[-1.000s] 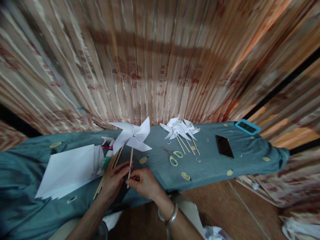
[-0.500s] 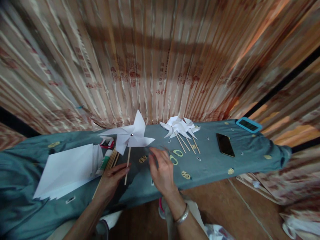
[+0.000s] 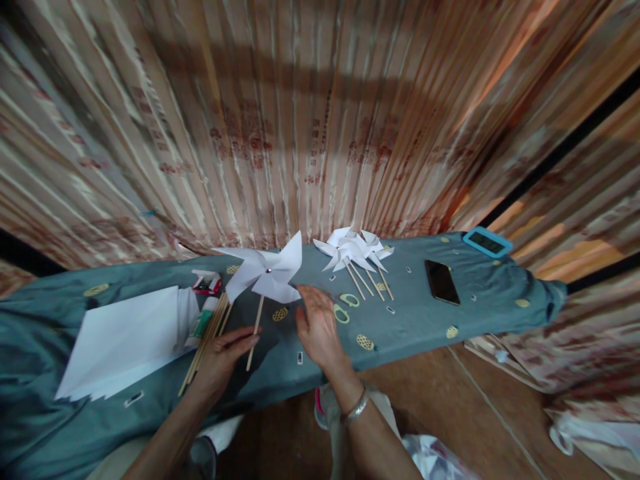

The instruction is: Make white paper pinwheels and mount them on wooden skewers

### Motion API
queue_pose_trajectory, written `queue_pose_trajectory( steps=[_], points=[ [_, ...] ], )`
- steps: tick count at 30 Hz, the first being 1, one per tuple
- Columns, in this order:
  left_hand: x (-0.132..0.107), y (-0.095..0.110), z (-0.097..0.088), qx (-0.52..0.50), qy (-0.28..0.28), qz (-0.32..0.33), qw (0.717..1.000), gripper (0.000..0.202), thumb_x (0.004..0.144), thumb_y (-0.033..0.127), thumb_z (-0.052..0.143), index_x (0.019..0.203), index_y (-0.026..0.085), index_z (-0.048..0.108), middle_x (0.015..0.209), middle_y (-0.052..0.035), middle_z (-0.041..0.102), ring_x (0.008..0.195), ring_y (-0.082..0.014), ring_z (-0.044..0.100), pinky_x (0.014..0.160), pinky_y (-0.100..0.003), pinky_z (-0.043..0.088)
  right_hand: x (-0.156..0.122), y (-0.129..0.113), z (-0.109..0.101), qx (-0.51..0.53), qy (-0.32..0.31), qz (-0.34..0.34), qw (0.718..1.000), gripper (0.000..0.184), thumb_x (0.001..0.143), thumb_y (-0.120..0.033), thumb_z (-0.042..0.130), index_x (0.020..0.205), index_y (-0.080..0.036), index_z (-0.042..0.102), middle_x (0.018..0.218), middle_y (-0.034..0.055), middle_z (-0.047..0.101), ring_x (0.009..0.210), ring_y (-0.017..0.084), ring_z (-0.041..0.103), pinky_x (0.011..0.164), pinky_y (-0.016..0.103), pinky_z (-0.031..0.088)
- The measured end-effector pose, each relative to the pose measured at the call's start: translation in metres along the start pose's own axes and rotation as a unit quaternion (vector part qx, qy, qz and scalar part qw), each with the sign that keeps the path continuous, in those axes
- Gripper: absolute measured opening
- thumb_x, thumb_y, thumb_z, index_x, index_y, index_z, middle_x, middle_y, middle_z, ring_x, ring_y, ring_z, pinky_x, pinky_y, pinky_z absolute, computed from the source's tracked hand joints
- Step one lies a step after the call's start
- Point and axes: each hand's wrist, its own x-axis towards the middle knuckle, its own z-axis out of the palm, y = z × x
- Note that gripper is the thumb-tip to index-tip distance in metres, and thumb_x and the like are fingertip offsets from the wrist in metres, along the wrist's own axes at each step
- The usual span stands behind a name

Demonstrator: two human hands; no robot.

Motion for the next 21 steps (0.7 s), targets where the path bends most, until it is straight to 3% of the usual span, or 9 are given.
queue_pose_trajectory(
  steps=[7,9,11,13,16,18,21],
  points=[
    [0.002,0.0,-0.002,0.013,0.01,0.012,1.0,0.034,0.046,0.041,0.083,0.074,0.022,0.08,0.083,-0.0068,0.079,0.087,-0.0276,0.072,0.087,-0.037,0.053,-0.004,-0.026,0.001,0.153,-0.127,-0.063,0.978,0.039,0.09,-0.011,0.045,0.12,-0.022,0.067,0.115,0.0068,0.073,0.108,0.019,0.068,0.096,0.035,0.053],
    [0.002,0.001,-0.002,0.007,0.012,0.012,1.0,0.033,0.045,0.041,0.083,0.072,0.022,0.08,0.081,-0.0068,0.079,0.086,-0.0281,0.072,0.086,-0.038,0.053,-0.006,-0.032,-0.002,0.176,-0.135,-0.052,0.974,0.036,0.091,-0.013,0.044,0.115,-0.022,0.069,0.107,0.0054,0.076,0.098,0.018,0.072,0.09,0.032,0.056],
    [0.001,0.003,-0.002,0.009,0.01,0.011,1.0,0.033,0.045,0.041,0.083,0.072,0.022,0.079,0.081,-0.007,0.078,0.086,-0.0288,0.071,0.085,-0.038,0.054,-0.005,-0.034,-0.007,0.178,-0.099,-0.028,0.979,0.033,0.091,-0.015,0.045,0.11,-0.023,0.071,0.097,0.004,0.077,0.087,0.017,0.073,0.084,0.03,0.058],
    [0.0,0.003,-0.002,0.02,0.006,0.01,1.0,0.032,0.046,0.041,0.082,0.072,0.022,0.08,0.081,-0.0073,0.078,0.087,-0.0293,0.071,0.085,-0.038,0.054,-0.003,-0.03,-0.013,0.15,-0.016,-0.01,0.988,0.032,0.092,-0.015,0.044,0.109,-0.023,0.071,0.096,0.0046,0.077,0.086,0.017,0.072,0.084,0.031,0.057],
    [-0.001,0.003,-0.002,0.029,0.001,0.009,1.0,0.033,0.046,0.042,0.083,0.072,0.022,0.079,0.083,-0.0071,0.079,0.09,-0.0288,0.071,0.086,-0.038,0.053,0.002,-0.016,-0.019,0.054,0.111,-0.011,0.992,0.036,0.093,-0.018,0.043,0.122,-0.021,0.063,0.121,0.0111,0.069,0.115,0.023,0.063,0.102,0.043,0.048],
    [-0.001,0.002,-0.001,0.026,-0.008,0.008,1.0,0.033,0.046,0.042,0.083,0.071,0.022,0.079,0.083,-0.0072,0.079,0.089,-0.0281,0.071,0.087,-0.037,0.053,0.005,-0.004,-0.019,-0.011,0.133,-0.011,0.991,0.044,0.092,-0.018,0.043,0.135,-0.02,0.054,0.142,0.0138,0.053,0.135,0.027,0.046,0.111,0.052,0.038],
    [-0.001,0.001,0.0,0.019,-0.021,0.007,1.0,0.032,0.045,0.041,0.084,0.07,0.022,0.079,0.083,-0.008,0.078,0.088,-0.028,0.071,0.087,-0.037,0.053,0.005,0.013,-0.013,-0.059,0.091,0.006,0.994,0.054,0.088,-0.013,0.041,0.142,-0.021,0.046,0.152,0.0135,0.041,0.144,0.028,0.032,0.113,0.058,0.031]
  ],
)
